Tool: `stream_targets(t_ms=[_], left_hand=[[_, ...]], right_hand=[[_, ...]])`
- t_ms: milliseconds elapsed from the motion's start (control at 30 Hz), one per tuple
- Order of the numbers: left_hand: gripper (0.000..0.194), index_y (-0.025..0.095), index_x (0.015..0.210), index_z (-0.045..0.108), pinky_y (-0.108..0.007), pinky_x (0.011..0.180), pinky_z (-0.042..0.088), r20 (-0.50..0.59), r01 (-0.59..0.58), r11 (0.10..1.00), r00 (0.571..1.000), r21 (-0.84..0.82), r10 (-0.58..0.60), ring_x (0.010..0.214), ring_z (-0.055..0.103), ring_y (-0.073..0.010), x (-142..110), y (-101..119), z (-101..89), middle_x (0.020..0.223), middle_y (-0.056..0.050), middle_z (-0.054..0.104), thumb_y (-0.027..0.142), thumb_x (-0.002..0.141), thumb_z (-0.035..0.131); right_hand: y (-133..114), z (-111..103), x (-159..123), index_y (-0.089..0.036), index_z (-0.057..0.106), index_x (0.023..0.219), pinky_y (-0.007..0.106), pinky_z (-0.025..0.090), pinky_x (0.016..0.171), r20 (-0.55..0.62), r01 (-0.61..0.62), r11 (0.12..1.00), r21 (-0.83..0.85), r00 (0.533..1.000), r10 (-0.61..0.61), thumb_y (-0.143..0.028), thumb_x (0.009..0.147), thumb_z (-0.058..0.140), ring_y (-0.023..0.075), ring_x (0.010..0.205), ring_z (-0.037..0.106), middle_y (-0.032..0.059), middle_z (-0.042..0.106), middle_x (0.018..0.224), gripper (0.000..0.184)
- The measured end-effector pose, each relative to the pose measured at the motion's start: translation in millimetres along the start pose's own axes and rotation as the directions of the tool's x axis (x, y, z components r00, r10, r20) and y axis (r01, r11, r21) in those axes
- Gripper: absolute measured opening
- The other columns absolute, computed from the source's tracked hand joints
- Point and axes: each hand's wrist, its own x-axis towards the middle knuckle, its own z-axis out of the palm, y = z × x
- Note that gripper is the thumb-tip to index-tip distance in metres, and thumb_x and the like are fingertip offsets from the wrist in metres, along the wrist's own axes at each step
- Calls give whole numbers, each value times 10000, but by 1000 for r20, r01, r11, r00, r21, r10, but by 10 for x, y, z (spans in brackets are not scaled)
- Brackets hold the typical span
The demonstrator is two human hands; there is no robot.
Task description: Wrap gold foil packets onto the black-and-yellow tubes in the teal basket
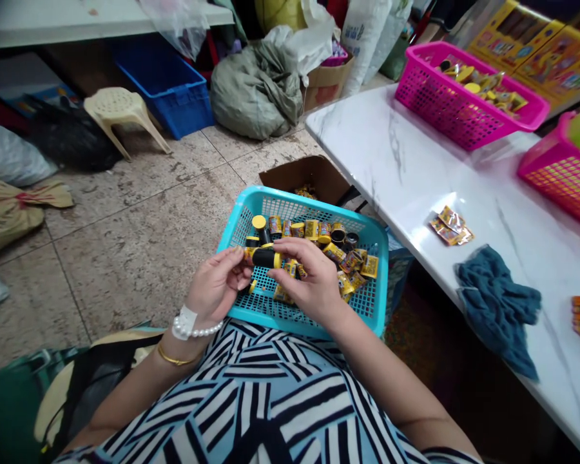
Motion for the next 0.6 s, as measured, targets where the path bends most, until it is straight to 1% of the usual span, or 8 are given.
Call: stream_targets(t_ms=[67, 100, 167, 233, 333, 400, 467, 600], left_hand=[[338, 120, 837, 650, -171, 408, 415, 5, -26, 1000, 1000, 9, 26, 508, 563, -83, -2, 5, -9, 661, -11, 643, 363, 682, 827], [342, 128, 868, 644, -182, 411, 428, 2, -38, 999, 999, 15, 38, 506, 573, -92, -3, 2, -12, 666, -9, 650, 363, 691, 821], [333, 140, 874, 634, -193, 428, 447, -7, -52, 998, 999, 37, 52, 506, 584, -100, -7, -15, -13, 659, -2, 651, 348, 694, 821], [305, 137, 832, 640, -186, 459, 454, -20, -54, 997, 998, 56, 55, 510, 573, -86, -14, -39, -5, 634, 7, 638, 320, 681, 831], [277, 129, 788, 665, -170, 481, 434, -32, -52, 998, 998, 20, 53, 528, 540, -66, -27, -59, 15, 615, 18, 609, 274, 643, 851], [281, 127, 772, 677, -175, 481, 421, -31, -48, 998, 998, -35, 47, 557, 533, -71, -34, -57, 25, 634, 13, 600, 269, 618, 864], [290, 122, 737, 677, -182, 470, 404, -22, -27, 998, 999, -56, 25, 567, 518, -75, -35, -51, 27, 649, 5, 589, 309, 622, 866], [320, 128, 667, 646, -171, 435, 325, -35, -12, 1000, 999, -15, 12, 512, 444, -51, -10, -65, 3, 617, 22, 548, 358, 632, 865]], right_hand=[[18, 1, -5, -249, 670, 1127, 389, 599, 865, -8, -39, 999, 36, 999, 40, -209, 812, 756, 231, 1082, 658, 77, 674, 1155, 329], [19, -7, -11, -248, 670, 1129, 387, 602, 855, -15, -35, 999, 21, 999, 35, -204, 813, 755, 230, 1074, 661, 79, 674, 1149, 330], [8, -30, -26, -257, 667, 1153, 401, 596, 876, -33, 35, 997, -64, 999, -37, -173, 814, 749, 226, 1057, 665, 78, 673, 1138, 359], [-7, -45, -44, -274, 668, 1169, 419, 584, 913, -45, 147, 975, -166, 987, -156, -122, 813, 734, 225, 1062, 661, 80, 653, 1154, 392], [-19, -40, -62, -304, 663, 1179, 422, 585, 912, -39, 252, 942, -222, 963, -267, -74, 824, 695, 223, 1061, 663, 76, 626, 1154, 425], [-20, -32, -62, -323, 654, 1187, 424, 591, 891, -39, 266, 937, -227, 959, -282, -77, 835, 679, 224, 1044, 672, 69, 636, 1131, 430], [-23, -29, -56, -330, 653, 1178, 428, 592, 873, -38, 283, 929, -237, 953, -300, -90, 844, 667, 226, 1019, 682, 61, 658, 1105, 411], [-43, -20, -54, -314, 676, 1115, 422, 593, 834, -3, 346, 901, -260, 933, -359, -109, 859, 645, 218, 960, 692, 51, 695, 1035, 329]])
